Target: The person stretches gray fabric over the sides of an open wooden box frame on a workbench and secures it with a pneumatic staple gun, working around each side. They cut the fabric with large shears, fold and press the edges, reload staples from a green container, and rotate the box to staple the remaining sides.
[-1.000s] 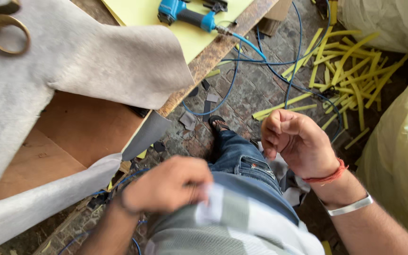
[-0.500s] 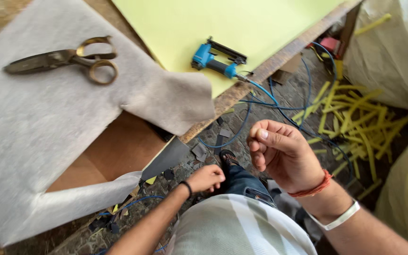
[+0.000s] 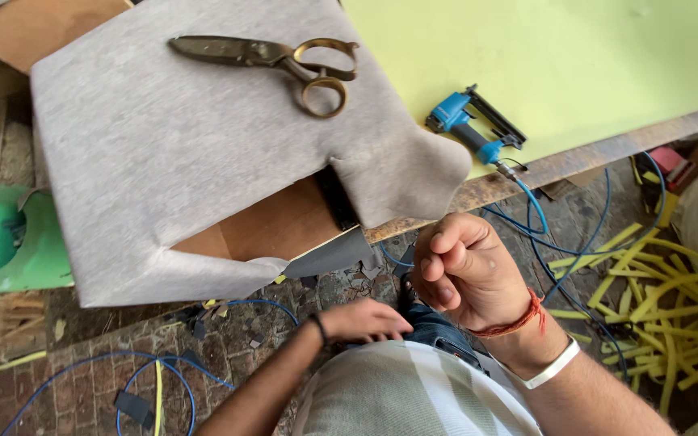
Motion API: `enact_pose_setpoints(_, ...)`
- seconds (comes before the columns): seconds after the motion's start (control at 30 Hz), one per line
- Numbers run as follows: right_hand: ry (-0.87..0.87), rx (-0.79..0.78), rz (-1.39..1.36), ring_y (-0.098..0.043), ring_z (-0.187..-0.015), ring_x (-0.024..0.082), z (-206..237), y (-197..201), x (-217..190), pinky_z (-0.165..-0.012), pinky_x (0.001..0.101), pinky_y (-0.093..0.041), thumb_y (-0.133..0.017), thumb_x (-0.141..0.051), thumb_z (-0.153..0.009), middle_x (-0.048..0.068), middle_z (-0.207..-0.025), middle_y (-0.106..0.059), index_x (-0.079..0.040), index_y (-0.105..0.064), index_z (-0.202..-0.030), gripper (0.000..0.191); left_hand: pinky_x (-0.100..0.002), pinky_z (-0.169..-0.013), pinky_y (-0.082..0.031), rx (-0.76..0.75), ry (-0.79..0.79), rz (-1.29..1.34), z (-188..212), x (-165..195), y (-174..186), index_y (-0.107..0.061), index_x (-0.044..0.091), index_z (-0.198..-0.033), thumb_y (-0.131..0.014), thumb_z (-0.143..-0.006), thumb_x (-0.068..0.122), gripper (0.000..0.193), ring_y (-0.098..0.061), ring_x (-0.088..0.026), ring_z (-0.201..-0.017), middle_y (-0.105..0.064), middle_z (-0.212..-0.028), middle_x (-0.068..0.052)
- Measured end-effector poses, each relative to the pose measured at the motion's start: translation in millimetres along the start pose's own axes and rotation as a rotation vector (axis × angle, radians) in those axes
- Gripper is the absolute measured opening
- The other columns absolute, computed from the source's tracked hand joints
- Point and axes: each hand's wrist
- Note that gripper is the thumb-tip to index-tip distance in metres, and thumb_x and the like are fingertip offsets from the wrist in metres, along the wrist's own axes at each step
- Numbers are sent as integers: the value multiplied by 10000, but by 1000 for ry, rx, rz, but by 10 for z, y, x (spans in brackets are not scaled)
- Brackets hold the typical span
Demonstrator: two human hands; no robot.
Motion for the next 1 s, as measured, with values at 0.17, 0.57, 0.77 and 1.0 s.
enact_pose_setpoints(0.17, -66, -79, 9, -624, -668, 141, -257, 1, 71, -622, 276, -478, -693, -111, -1056, 104, -970, -717, -38, -737, -1136, 117, -317, -919, -521, -336, -205, -377, -785, 51, -337, -710, 69, -1219, -600, -1009, 484, 478, -681, -162, -1021, -757, -1076, -68)
enact_pose_setpoints(0.57, -241, 104, 351, -665, -660, 197, -680, -222, -12, -599, 306, -539, -615, -235, -1068, 148, -798, -706, 77, -710, -968, 341, -451, -884, -536, 423, -64, -806, -944, -300, -87, -744, 206, -1184, -548, -1037, 413, 321, -714, -284, -1001, -741, -1053, -70)
enact_pose_setpoints(0.77, -162, 163, 703, -663, -724, 162, -873, -260, -96, -623, 310, -538, -634, -167, -1021, 110, -839, -700, 53, -703, -945, 242, -366, -1282, -262, -447, -233, 99, -169, 132, -48, -435, -26, -1560, -445, -1117, 471, 666, -397, -242, -1511, -460, -1623, -158)
enact_pose_setpoints(1.0, -239, 177, 684, -658, -658, 175, -1151, -331, 45, -596, 309, -529, -598, -211, -1031, 119, -773, -710, 43, -717, -937, 296, -364, -1327, -252, -602, -485, -30, 273, 816, -84, -450, -29, -1529, -394, -1175, 449, 596, -395, -240, -1548, -461, -1602, -167)
Point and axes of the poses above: each hand's wrist, its own z-axis away from the middle knuckle, its own y-axis out of the back of the hand, x = y × z
